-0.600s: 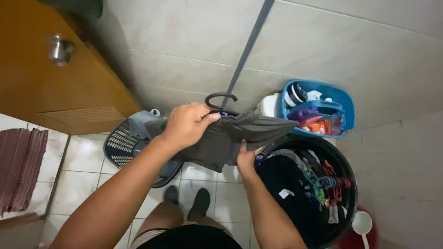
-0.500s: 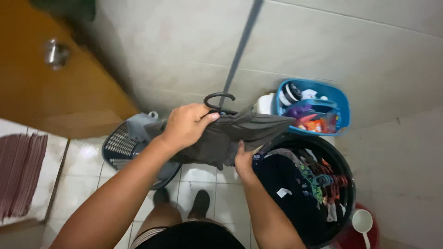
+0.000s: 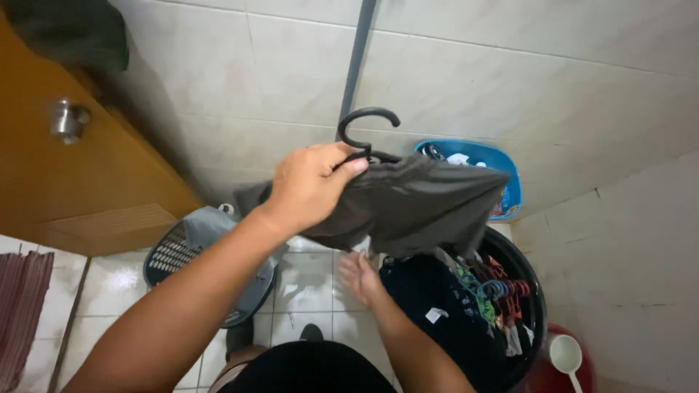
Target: The person is taking clothes out of a bucket, putting them on hangers, and placing them into a laundry basket.
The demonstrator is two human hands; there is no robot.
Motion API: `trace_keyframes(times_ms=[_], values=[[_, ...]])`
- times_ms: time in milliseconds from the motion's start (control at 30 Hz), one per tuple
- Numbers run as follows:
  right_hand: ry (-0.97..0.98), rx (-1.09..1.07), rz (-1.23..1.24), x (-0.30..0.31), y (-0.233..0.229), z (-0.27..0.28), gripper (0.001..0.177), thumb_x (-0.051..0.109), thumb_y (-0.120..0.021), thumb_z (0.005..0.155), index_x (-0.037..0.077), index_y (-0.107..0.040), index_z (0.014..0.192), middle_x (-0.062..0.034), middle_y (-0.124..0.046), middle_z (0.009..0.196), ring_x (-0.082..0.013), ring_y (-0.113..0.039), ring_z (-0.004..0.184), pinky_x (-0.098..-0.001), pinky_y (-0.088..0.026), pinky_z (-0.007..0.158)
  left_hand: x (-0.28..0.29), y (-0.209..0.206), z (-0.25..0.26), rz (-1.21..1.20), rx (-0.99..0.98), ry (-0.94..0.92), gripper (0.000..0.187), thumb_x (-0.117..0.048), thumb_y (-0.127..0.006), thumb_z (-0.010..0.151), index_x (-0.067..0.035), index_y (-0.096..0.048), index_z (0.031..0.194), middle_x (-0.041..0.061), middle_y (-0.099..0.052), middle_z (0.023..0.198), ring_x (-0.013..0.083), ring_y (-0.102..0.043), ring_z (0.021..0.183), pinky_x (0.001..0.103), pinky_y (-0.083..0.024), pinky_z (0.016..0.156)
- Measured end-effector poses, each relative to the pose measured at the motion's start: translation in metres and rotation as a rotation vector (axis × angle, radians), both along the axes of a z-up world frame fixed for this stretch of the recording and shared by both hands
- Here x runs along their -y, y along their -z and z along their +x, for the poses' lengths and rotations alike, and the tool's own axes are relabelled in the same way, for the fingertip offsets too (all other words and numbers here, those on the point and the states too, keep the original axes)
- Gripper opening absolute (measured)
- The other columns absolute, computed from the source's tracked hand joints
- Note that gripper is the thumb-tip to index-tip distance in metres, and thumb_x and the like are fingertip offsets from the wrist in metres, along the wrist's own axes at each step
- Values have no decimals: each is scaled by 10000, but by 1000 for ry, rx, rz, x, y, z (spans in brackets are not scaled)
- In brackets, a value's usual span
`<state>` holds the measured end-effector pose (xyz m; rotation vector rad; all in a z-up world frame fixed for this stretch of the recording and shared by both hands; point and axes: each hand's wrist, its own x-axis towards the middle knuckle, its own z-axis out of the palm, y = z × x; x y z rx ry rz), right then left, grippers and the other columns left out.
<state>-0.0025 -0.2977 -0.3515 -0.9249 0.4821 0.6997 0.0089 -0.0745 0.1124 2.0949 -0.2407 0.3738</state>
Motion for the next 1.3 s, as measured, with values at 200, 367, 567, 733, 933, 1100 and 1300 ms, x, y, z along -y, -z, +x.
trace_keyframes(times_ms=[200, 367, 567, 733, 933, 1100, 1300], values=[[280, 86, 591, -51, -108, 29, 606, 471, -325, 994, 89, -519, 1422, -143, -538, 1457, -383, -460, 1352, -673, -292, 1126, 16, -7, 5, -121, -66, 33, 305, -358, -671, 930, -127, -744, 1114, 177, -735, 865, 311, -755, 779, 388, -549, 691], [387, 72, 455, -49, -62, 57, 575, 377, -340, 1034, 35, -540, 1450, -161, -571, 1492, -394, -527, 1344, -561, -384, 1135, 13, 20, 15, -41, 17, 33, 298, -356, -690, 933, -101, -762, 1069, 199, -729, 891, 347, -742, 852, 411, -543, 692], [307, 60, 318, -66, -125, 15, 550, 382, -370, 1037, 9, -527, 1411, -163, -583, 1454, -378, -581, 1267, -550, -467, 1102, 9, 10, -6, -81, -60, -8, 303, -352, -670, 919, -116, -766, 1084, 181, -745, 891, 342, -740, 840, 407, -547, 710], [192, 211, 441, -50, -69, 17, 543, 320, -400, 1051, 0, -494, 1480, -164, -548, 1545, -353, -551, 1379, -509, -433, 1201, 3, 13, -20, -98, -94, -11, 312, -354, -663, 924, -117, -757, 1104, 160, -759, 912, 314, -756, 853, 394, -551, 730], [406, -138, 346, -45, -127, -7, 593, 437, -347, 1030, 36, -475, 1447, -173, -493, 1532, -374, -471, 1362, -551, -370, 1123, 2, -2, -36, -104, -23, -24, 330, -367, -667, 926, -120, -756, 1128, 144, -771, 937, 297, -765, 859, 384, -558, 735], [295, 145, 516, -23, -59, 18, 602, 374, -426, 1121, -69, -416, 1528, -241, -477, 1551, -412, -499, 1367, -568, -420, 1165, -1, 6, -39, -125, -36, -13, 307, -327, -693, 928, -93, -767, 1113, 152, -772, 938, 221, -764, 840, 343, -559, 752], [304, 67, 6, -18, -156, -11, 525, 416, -348, 1039, 218, -371, 1525, 7, -395, 1588, -244, -378, 1448, -555, -286, 1210, -11, 8, -34, -294, 15, 107, 262, -232, -671, 979, -4, -743, 1087, 45, -790, 965, 78, -666, 866, 275, -536, 801]])
